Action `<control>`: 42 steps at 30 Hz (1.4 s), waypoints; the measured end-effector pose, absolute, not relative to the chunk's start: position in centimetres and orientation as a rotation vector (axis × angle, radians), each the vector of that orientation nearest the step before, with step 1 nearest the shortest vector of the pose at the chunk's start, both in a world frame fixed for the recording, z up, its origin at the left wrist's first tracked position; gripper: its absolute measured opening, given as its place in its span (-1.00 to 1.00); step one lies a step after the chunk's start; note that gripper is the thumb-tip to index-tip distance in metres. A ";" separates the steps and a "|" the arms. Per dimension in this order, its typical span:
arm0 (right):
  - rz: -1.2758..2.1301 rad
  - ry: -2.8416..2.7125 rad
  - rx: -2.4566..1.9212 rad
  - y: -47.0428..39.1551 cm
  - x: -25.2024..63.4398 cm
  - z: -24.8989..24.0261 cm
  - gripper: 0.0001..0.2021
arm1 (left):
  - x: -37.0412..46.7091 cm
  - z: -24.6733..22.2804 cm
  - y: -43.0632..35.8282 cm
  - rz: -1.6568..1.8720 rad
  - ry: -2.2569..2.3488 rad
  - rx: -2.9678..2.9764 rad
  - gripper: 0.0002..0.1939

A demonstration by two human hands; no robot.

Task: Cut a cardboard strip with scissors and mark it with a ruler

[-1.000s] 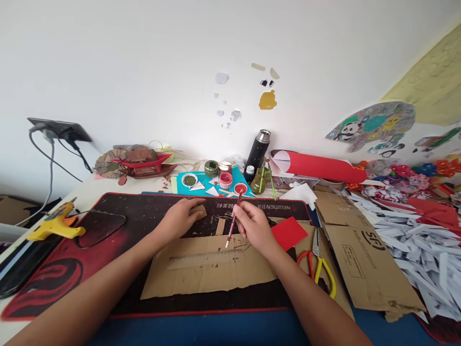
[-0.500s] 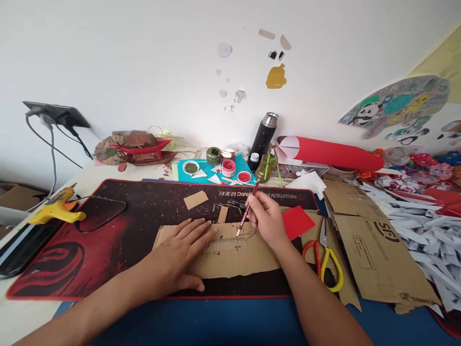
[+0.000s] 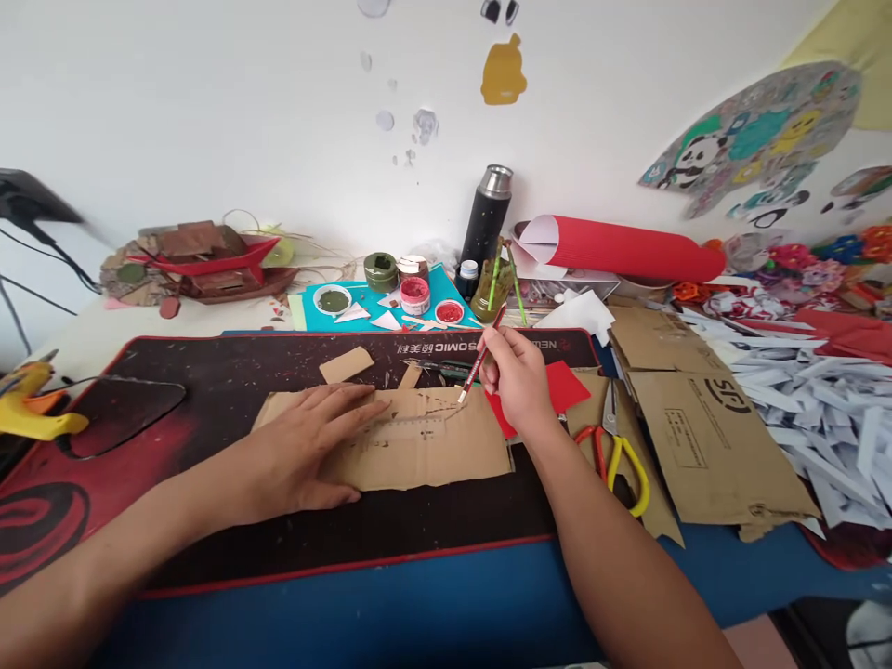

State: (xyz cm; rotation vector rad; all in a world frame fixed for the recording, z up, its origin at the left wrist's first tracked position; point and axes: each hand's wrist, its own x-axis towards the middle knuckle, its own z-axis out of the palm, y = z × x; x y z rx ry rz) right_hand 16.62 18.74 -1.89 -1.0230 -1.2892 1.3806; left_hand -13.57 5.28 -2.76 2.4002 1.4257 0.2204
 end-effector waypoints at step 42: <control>1.276 -1.479 -1.085 17.6 15.8 -2.0 -0.56 | -10.0 -4.0 3.9 0.406 1.357 2.655 -0.11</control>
